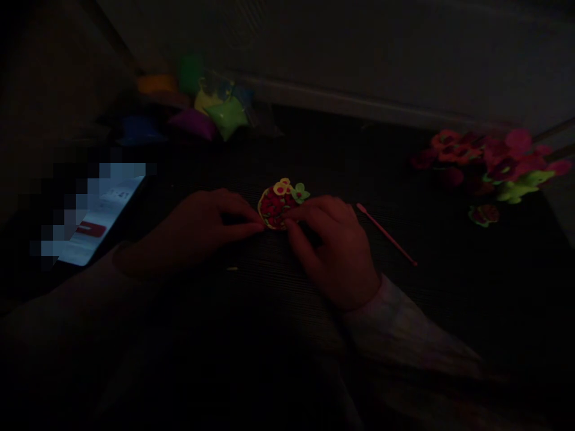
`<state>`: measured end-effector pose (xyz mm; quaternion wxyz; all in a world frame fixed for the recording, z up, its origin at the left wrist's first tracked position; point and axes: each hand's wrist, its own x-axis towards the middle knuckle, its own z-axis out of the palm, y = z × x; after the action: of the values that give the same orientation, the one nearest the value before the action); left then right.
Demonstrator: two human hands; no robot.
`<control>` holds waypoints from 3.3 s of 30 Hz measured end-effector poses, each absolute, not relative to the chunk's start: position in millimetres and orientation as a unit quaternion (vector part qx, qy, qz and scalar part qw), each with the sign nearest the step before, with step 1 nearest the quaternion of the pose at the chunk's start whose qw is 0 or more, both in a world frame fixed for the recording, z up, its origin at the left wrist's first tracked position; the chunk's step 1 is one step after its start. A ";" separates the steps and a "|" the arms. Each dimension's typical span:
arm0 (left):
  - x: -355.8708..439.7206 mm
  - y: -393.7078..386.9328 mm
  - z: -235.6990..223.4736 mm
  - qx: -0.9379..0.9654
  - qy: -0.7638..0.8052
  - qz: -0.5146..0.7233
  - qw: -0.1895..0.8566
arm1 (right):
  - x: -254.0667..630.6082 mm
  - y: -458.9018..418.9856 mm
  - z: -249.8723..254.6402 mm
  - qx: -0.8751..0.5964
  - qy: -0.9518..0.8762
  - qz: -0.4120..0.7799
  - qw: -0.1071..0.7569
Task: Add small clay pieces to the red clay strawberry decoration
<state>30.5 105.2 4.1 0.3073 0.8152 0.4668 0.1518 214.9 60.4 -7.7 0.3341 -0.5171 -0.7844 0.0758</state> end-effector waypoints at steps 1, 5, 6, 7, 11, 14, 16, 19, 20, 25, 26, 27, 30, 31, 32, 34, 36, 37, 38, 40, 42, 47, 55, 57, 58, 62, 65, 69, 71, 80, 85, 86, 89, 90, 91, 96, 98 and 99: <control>30.6 105.2 4.0 0.813 0.468 0.151 0.311 | 214.7 60.7 -7.9 -0.519 -0.784 0.076 0.333; 31.5 105.4 3.1 0.810 0.468 0.150 0.320 | 213.7 61.2 -8.9 -0.516 -0.789 0.075 0.325; 31.8 105.5 2.8 0.811 0.468 0.149 0.319 | 213.3 61.2 -9.1 -0.514 -0.792 0.072 0.322; 31.9 105.6 2.5 0.811 0.468 0.150 0.317 | 212.9 61.1 -9.2 -0.513 -0.794 0.068 0.319; 32.1 105.9 2.4 0.811 0.471 0.149 0.315 | 211.9 60.7 -8.9 -0.515 -0.798 0.058 0.308; 31.9 105.7 3.1 0.809 0.471 0.147 0.321 | 211.6 60.9 -8.7 -0.517 -0.797 0.069 0.305; 31.8 105.5 3.3 0.806 0.472 0.147 0.325 | 211.6 61.2 -8.8 -0.516 -0.798 0.078 0.302; 31.7 105.4 2.9 0.802 0.472 0.155 0.333 | 211.5 61.5 -8.9 -0.516 -0.797 0.084 0.303; 31.6 105.5 2.6 0.801 0.472 0.158 0.334 | 211.6 61.5 -8.8 -0.517 -0.796 0.084 0.303; 31.6 105.2 2.1 0.797 0.475 0.169 0.331 | 212.4 61.1 -8.9 -0.517 -0.801 0.073 0.294; 31.7 105.0 2.2 0.797 0.476 0.169 0.330 | 212.6 61.0 -9.3 -0.515 -0.801 0.074 0.295; 31.8 104.7 2.4 0.796 0.478 0.169 0.330 | 212.8 61.0 -9.8 -0.513 -0.801 0.076 0.298; 32.2 104.2 3.1 0.796 0.481 0.162 0.330 | 212.8 61.1 -11.5 -0.504 -0.810 0.069 0.292; 32.2 104.2 3.4 0.796 0.481 0.161 0.330 | 212.4 61.2 -11.9 -0.502 -0.816 0.057 0.280; 32.1 104.4 3.6 0.798 0.479 0.162 0.330 | 211.9 61.4 -12.2 -0.499 -0.824 0.042 0.265; 31.9 105.2 3.9 0.801 0.475 0.165 0.325 | 210.2 61.9 -12.3 -0.495 -0.838 0.005 0.230; 31.8 105.9 4.1 0.802 0.474 0.168 0.322 | 208.0 62.6 -11.7 -0.495 -0.845 -0.026 0.201; 31.9 106.2 4.1 0.802 0.473 0.168 0.323 | 206.9 62.9 -11.4 -0.498 -0.846 -0.035 0.190; 32.0 106.3 4.2 0.802 0.473 0.167 0.323 | 205.8 63.3 -11.0 -0.500 -0.846 -0.041 0.182; 32.2 106.2 4.4 0.803 0.472 0.165 0.324 | 203.8 63.9 -10.6 -0.503 -0.845 -0.048 0.174; 32.2 105.8 4.3 0.803 0.471 0.166 0.324 | 202.2 64.3 -10.4 -0.506 -0.843 -0.054 0.173; 32.1 105.9 2.8 0.801 0.476 0.169 0.322 | 198.3 65.0 -10.1 -0.520 -0.837 -0.065 0.157; 31.5 106.4 2.9 0.805 0.470 0.172 0.319 | 195.1 65.9 -10.0 -0.538 -0.827 -0.064 0.148; 31.2 106.4 2.8 0.805 0.468 0.175 0.321 | 195.4 65.8 -10.7 -0.535 -0.828 -0.067 0.152; 31.1 106.4 2.6 0.804 0.468 0.177 0.321 | 195.5 65.8 -11.2 -0.534 -0.828 -0.068 0.157; 31.9 106.5 2.5 0.804 0.467 0.179 0.322 | 196.1 66.3 -13.4 -0.533 -0.826 -0.063 0.172; 32.0 106.3 3.1 0.804 0.466 0.179 0.322 | 196.2 66.7 -14.4 -0.532 -0.826 -0.059 0.176; 30.5 106.1 4.0 0.803 0.470 0.178 0.320 | 196.1 66.9 -14.5 -0.536 -0.823 -0.055 0.181; 29.9 106.0 3.6 0.805 0.469 0.181 0.316 | 195.9 66.8 -14.1 -0.540 -0.821 -0.050 0.178; 31.3 105.7 -1.1 0.841 0.436 0.182 0.262 | 196.4 66.1 -14.1 -0.534 -0.824 -0.045 0.185; 32.3 106.3 -3.7 0.855 0.421 0.181 0.242 | 196.5 66.2 -14.8 -0.535 -0.824 -0.051 0.182; 32.3 106.3 -4.2 0.857 0.420 0.180 0.239 | 196.5 66.2 -14.7 -0.535 -0.824 -0.051 0.180; 31.6 106.1 -5.3 0.858 0.423 0.179 0.230 | 196.2 66.2 -14.3 -0.540 -0.822 -0.048 0.173; 31.3 105.9 -5.5 0.859 0.422 0.181 0.228 | 196.1 66.1 -14.1 -0.541 -0.822 -0.046 0.172; 31.2 105.8 -5.7 0.860 0.419 0.183 0.225 | 196.0 66.1 -13.9 -0.540 -0.823 -0.045 0.172; 31.2 105.8 -6.0 0.863 0.411 0.191 0.221 | 196.1 66.1 -13.7 -0.539 -0.824 -0.049 0.169; 30.6 105.8 -5.9 0.862 0.413 0.192 0.223 | 196.4 66.0 -13.9 -0.540 -0.823 -0.049 0.168; 30.0 105.8 -5.9 0.861 0.414 0.191 0.223 | 196.6 66.0 -14.0 -0.541 -0.823 -0.049 0.168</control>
<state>30.0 105.8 -5.9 0.2234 0.8614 0.4141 0.1912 196.6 66.0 -14.0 0.1683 -0.5409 -0.8226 -0.0490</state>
